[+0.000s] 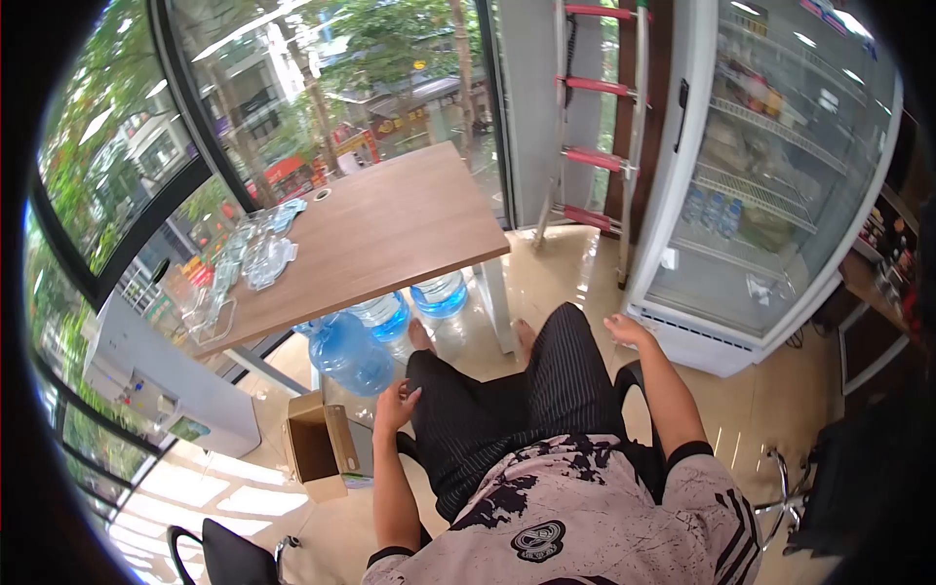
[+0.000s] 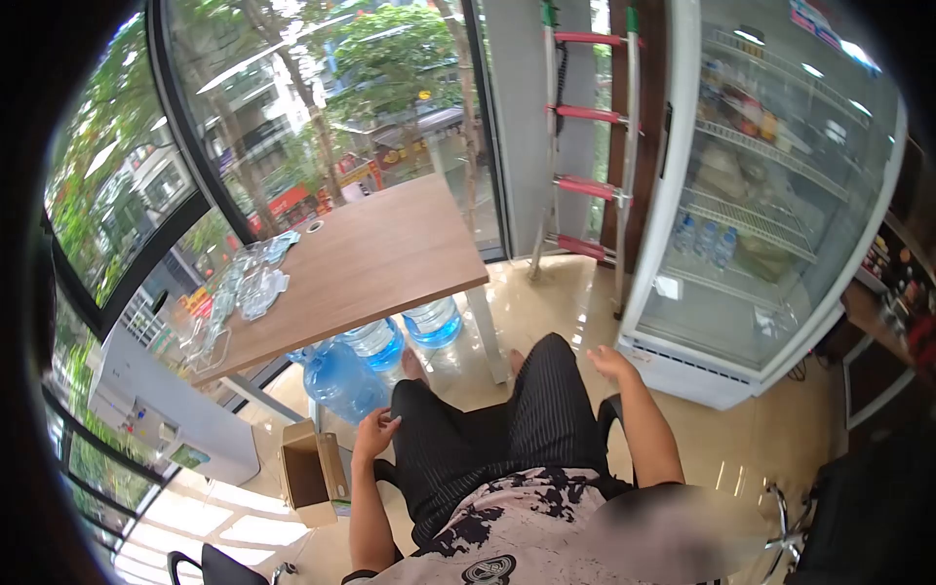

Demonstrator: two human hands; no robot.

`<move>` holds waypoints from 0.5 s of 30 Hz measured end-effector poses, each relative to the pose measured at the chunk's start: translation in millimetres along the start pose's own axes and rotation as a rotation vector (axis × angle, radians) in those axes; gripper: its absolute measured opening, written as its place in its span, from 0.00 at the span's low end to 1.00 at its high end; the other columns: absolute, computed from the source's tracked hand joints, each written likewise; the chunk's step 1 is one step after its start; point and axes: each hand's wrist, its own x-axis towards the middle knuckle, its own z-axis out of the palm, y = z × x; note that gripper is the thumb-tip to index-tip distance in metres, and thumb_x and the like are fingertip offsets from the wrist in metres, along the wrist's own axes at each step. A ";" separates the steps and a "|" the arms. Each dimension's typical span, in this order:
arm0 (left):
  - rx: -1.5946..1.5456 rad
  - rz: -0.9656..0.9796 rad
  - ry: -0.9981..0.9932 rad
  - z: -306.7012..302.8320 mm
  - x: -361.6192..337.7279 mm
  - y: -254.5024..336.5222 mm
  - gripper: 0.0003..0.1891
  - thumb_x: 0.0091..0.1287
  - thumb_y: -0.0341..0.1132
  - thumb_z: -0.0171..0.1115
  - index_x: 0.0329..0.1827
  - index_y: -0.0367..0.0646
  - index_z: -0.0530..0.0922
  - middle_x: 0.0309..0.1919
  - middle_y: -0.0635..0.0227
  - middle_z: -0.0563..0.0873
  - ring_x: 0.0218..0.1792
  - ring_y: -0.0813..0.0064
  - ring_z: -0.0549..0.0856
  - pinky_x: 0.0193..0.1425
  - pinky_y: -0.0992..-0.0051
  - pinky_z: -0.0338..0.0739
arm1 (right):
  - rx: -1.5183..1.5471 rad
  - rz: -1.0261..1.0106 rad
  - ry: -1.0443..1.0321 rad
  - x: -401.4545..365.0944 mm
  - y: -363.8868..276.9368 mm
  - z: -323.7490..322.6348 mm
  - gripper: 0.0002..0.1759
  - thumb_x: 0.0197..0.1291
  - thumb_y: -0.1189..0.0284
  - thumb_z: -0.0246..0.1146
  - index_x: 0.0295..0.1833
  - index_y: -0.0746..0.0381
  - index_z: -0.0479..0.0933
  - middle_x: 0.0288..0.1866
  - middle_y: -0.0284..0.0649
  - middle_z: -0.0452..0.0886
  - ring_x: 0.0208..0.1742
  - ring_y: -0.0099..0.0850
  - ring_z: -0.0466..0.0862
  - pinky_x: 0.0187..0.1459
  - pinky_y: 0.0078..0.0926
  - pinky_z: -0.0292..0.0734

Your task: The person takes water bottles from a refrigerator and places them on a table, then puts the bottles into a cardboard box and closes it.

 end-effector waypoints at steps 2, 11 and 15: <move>-0.019 0.028 0.012 1.5 -0.7 -5.6 0.22 0.56 0.39 0.69 0.50 0.37 0.78 0.33 0.54 0.86 0.33 0.61 0.85 0.39 0.68 0.78 | -0.051 -0.126 0.082 28.8 21.7 13.2 0.39 0.63 0.45 0.53 0.66 0.66 0.62 0.37 0.45 0.82 0.33 0.31 0.82 0.34 0.28 0.76; -0.022 -0.039 0.045 -11.9 -27.1 5.2 0.20 0.59 0.37 0.67 0.51 0.35 0.77 0.32 0.53 0.85 0.34 0.64 0.86 0.40 0.69 0.79 | -0.090 -0.157 -0.084 12.4 -24.8 12.1 0.40 0.63 0.45 0.50 0.66 0.69 0.63 0.65 0.56 0.68 0.67 0.46 0.68 0.65 0.35 0.63; 0.024 -0.112 0.036 -16.8 -40.7 13.1 0.23 0.58 0.42 0.67 0.52 0.37 0.77 0.40 0.50 0.84 0.42 0.55 0.84 0.47 0.63 0.77 | -0.060 -0.186 -0.119 20.0 -40.3 18.1 0.37 0.64 0.48 0.52 0.65 0.69 0.64 0.53 0.52 0.76 0.50 0.38 0.77 0.52 0.31 0.72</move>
